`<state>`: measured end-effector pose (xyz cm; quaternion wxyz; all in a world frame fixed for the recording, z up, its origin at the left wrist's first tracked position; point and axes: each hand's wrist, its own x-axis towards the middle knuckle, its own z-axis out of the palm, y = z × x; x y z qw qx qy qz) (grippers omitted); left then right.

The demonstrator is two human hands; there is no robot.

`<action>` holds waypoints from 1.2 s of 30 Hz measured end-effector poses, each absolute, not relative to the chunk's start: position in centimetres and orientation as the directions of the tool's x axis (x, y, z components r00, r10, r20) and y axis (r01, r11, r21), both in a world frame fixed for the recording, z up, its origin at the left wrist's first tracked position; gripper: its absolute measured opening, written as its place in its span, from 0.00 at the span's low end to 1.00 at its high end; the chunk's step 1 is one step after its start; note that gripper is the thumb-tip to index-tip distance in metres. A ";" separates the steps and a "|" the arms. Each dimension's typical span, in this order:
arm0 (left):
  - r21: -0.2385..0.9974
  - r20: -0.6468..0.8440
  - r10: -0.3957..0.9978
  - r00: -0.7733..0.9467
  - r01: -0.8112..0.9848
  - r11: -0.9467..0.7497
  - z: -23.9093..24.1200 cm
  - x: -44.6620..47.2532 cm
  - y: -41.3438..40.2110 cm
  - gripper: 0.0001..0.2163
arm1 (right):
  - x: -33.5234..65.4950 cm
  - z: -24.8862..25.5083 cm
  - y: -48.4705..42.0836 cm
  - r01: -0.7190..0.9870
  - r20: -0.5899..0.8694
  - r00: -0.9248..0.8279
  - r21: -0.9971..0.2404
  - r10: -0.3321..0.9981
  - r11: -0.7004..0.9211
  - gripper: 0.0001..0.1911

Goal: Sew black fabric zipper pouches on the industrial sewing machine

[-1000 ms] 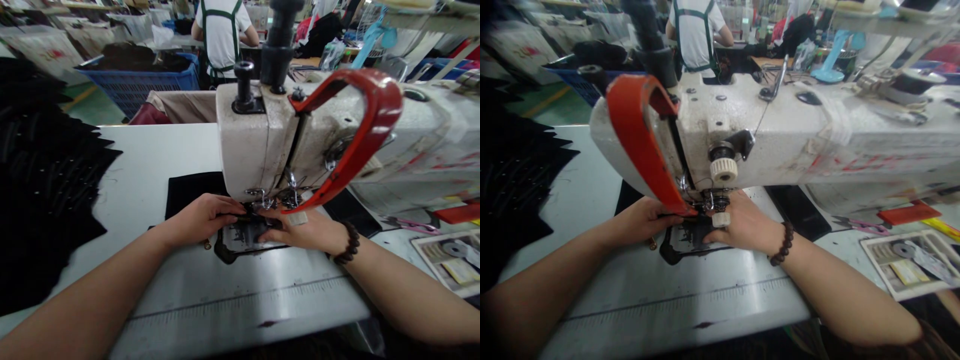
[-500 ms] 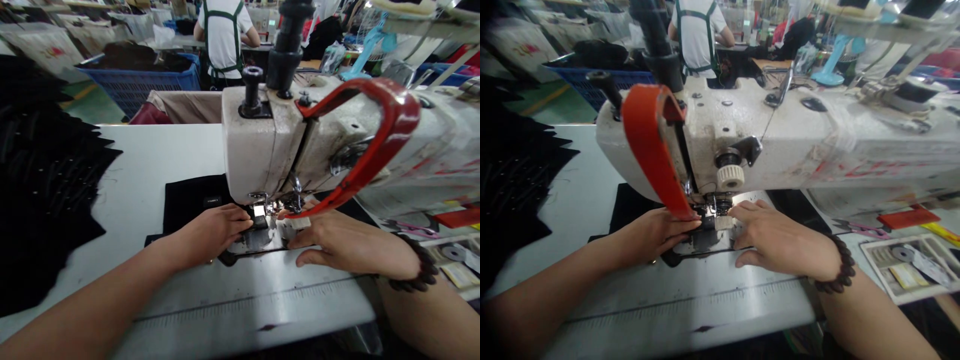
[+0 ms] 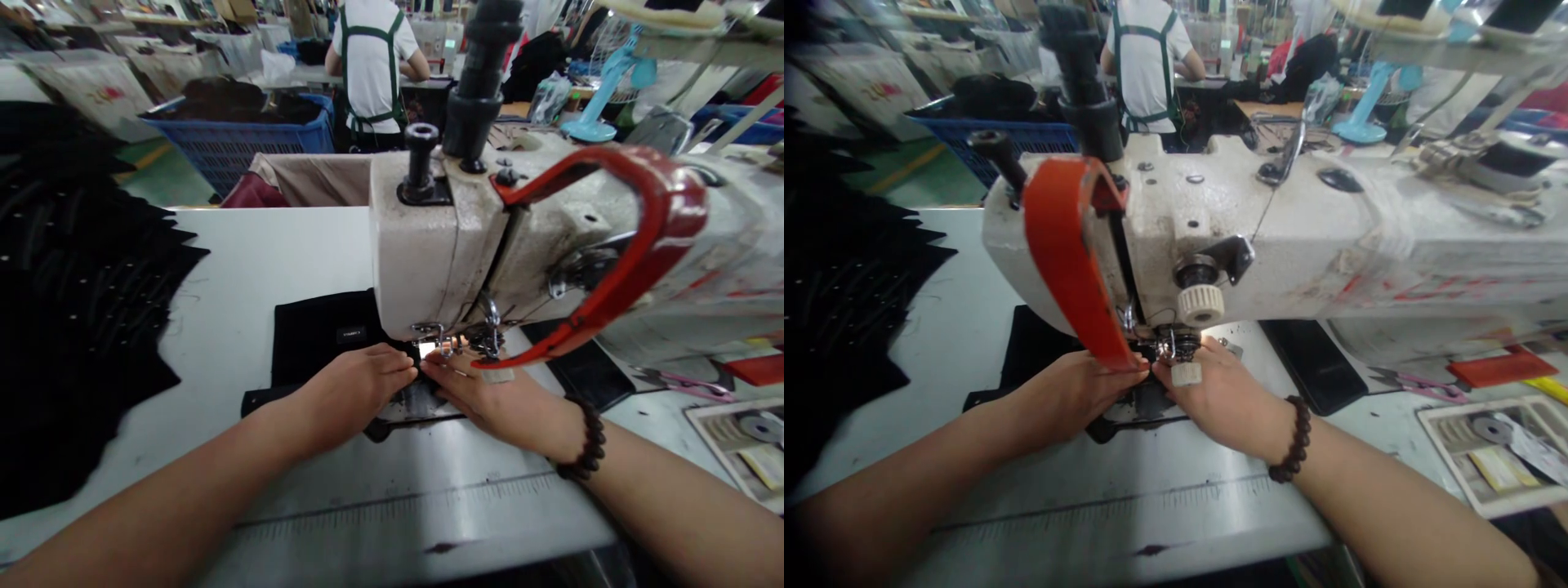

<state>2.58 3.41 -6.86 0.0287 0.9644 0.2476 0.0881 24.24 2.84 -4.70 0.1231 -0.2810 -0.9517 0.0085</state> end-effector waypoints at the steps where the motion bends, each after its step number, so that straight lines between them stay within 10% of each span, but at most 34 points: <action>1: 0.084 0.156 0.477 0.865 0.469 -0.879 -7.0 2.6 3.4 0.14 | 24.3 -4.9 2.9 0.527 0.225 -0.816 -0.087 0.532 0.845 0.14; 16: -0.029 0.183 0.438 0.880 0.450 -0.892 -5.9 3.1 3.0 0.15 | 24.4 -4.9 2.9 0.550 0.231 -0.814 0.008 0.533 0.835 0.11; 36: 0.009 0.110 0.463 0.879 0.465 -0.885 -5.5 3.3 3.2 0.15 | 24.3 -5.5 3.4 0.561 0.278 -0.765 -0.154 0.581 0.813 0.13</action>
